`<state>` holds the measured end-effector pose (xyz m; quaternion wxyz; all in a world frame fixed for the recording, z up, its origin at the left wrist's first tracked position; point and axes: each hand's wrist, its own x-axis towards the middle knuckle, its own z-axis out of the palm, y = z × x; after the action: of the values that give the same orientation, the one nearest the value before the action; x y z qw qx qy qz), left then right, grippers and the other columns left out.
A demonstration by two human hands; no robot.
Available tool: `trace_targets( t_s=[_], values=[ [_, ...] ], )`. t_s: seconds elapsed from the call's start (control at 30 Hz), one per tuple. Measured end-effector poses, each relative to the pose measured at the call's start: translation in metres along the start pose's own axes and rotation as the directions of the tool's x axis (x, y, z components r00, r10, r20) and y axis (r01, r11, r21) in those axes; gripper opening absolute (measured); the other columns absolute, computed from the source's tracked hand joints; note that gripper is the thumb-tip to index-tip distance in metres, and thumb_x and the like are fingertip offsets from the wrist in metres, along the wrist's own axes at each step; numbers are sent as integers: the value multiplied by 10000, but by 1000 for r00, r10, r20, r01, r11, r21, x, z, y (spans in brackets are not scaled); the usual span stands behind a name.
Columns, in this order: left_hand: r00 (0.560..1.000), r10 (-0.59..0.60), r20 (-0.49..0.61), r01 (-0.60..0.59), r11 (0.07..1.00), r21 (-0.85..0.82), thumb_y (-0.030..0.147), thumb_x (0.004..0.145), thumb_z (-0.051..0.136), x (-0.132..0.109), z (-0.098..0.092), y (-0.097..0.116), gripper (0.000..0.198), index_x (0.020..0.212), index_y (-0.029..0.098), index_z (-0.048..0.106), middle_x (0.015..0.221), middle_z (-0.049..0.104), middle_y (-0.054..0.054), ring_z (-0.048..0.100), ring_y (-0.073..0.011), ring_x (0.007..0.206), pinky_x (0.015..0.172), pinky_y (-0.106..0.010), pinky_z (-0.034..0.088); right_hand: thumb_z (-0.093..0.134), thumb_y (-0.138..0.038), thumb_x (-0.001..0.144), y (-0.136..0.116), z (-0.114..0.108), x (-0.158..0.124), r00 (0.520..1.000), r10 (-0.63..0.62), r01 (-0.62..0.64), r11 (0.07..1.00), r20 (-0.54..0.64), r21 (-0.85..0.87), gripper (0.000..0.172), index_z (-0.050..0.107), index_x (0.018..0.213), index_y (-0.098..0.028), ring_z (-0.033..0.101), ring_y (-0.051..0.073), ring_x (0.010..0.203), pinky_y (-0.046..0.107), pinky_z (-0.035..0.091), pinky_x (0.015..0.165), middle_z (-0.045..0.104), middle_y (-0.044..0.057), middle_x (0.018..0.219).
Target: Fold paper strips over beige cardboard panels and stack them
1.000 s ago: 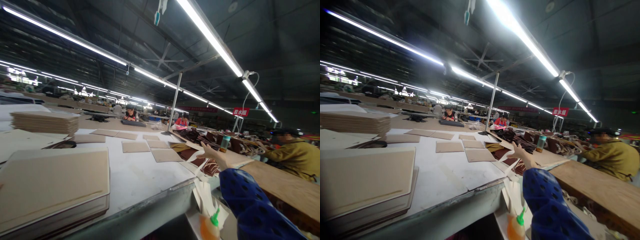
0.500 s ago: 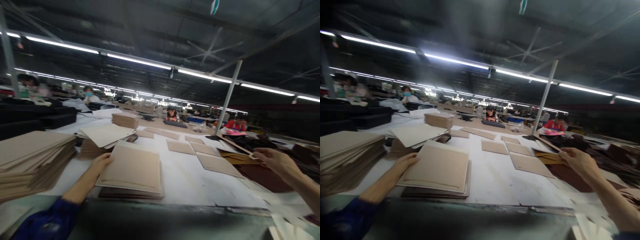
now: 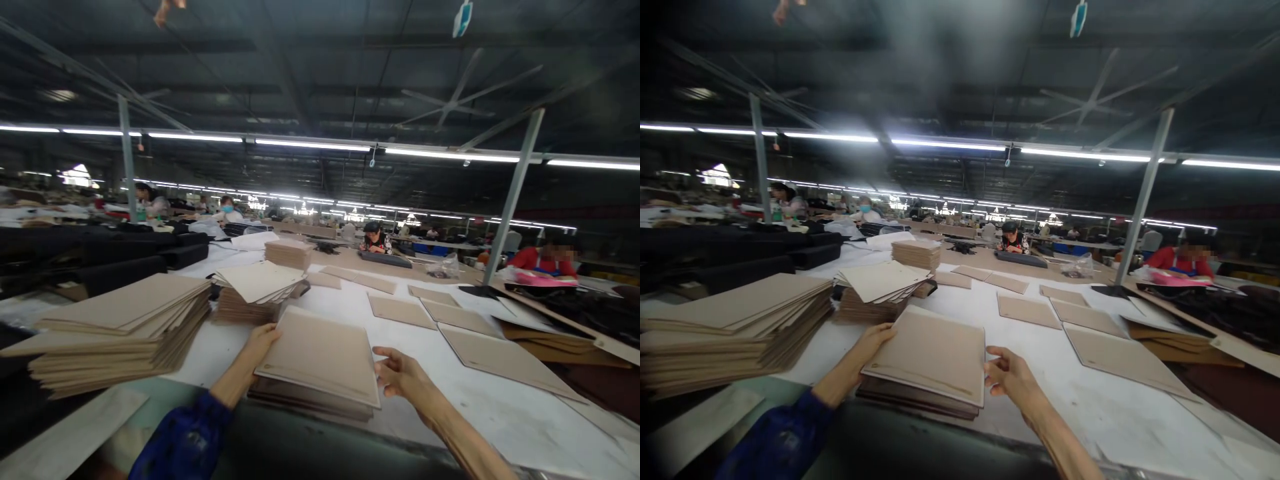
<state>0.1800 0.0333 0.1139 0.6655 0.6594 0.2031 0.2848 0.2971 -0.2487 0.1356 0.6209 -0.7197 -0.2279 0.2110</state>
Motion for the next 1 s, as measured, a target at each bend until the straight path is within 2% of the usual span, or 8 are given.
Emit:
trace_targets(
  t_s=[0.1, 0.27, 0.43, 0.57, 0.77, 1.0],
  values=[
    [997, 54, -58, -49, 994, 94, 358, 568, 635, 8, -10, -6, 315, 771, 121, 678, 675, 686, -56, 604, -200, 649, 599, -297, 451, 680, -318, 651, 8, 11, 13, 999, -27, 27, 999, -26, 21, 369, 553, 964, -172, 531, 95, 538, 220, 445, 469, 551, -31, 663],
    [985, 126, -115, -93, 961, 260, 292, 579, 609, 19, -23, -24, 342, 852, 107, 698, 709, 688, -57, 593, -203, 724, 655, -288, 431, 683, -320, 647, 13, 21, 26, 999, 12, -12, 1000, -51, -17, 325, 573, 918, -178, 516, 104, 542, 225, 427, 464, 543, -27, 629],
    [982, 156, -106, -110, 930, 351, 340, 616, 591, 12, -26, -36, 435, 963, 90, 677, 647, 632, -27, 559, -179, 653, 614, -280, 402, 685, -323, 622, 33, 21, 35, 999, 29, -30, 999, -40, -19, 375, 564, 949, -183, 505, 110, 538, 221, 376, 431, 554, -19, 644],
    [983, 165, -81, -125, 922, 366, 357, 633, 592, 6, -27, -37, 445, 990, 102, 666, 630, 613, -6, 555, -165, 635, 611, -272, 402, 675, -387, 602, 47, 17, 41, 997, 4, -7, 999, -73, -49, 436, 570, 977, -191, 517, 120, 541, 233, 390, 442, 566, -12, 663],
    [983, 166, -84, -120, 910, 397, 395, 639, 595, 7, -28, -42, 509, 1045, 92, 640, 650, 614, -8, 558, -175, 661, 625, -277, 411, 659, -415, 594, 40, 13, 39, 999, 9, -14, 991, -42, -132, 427, 578, 957, -206, 546, 129, 572, 241, 433, 476, 556, -19, 681],
    [976, 211, -58, -161, 871, 464, 503, 598, 602, 5, -28, -39, 552, 966, 97, 662, 594, 584, 10, 558, -188, 622, 606, -288, 416, 646, -347, 637, 36, 22, 27, 998, -56, 51, 993, -39, -107, 329, 559, 918, -199, 520, 114, 558, 228, 421, 461, 519, -36, 668]
  ],
)
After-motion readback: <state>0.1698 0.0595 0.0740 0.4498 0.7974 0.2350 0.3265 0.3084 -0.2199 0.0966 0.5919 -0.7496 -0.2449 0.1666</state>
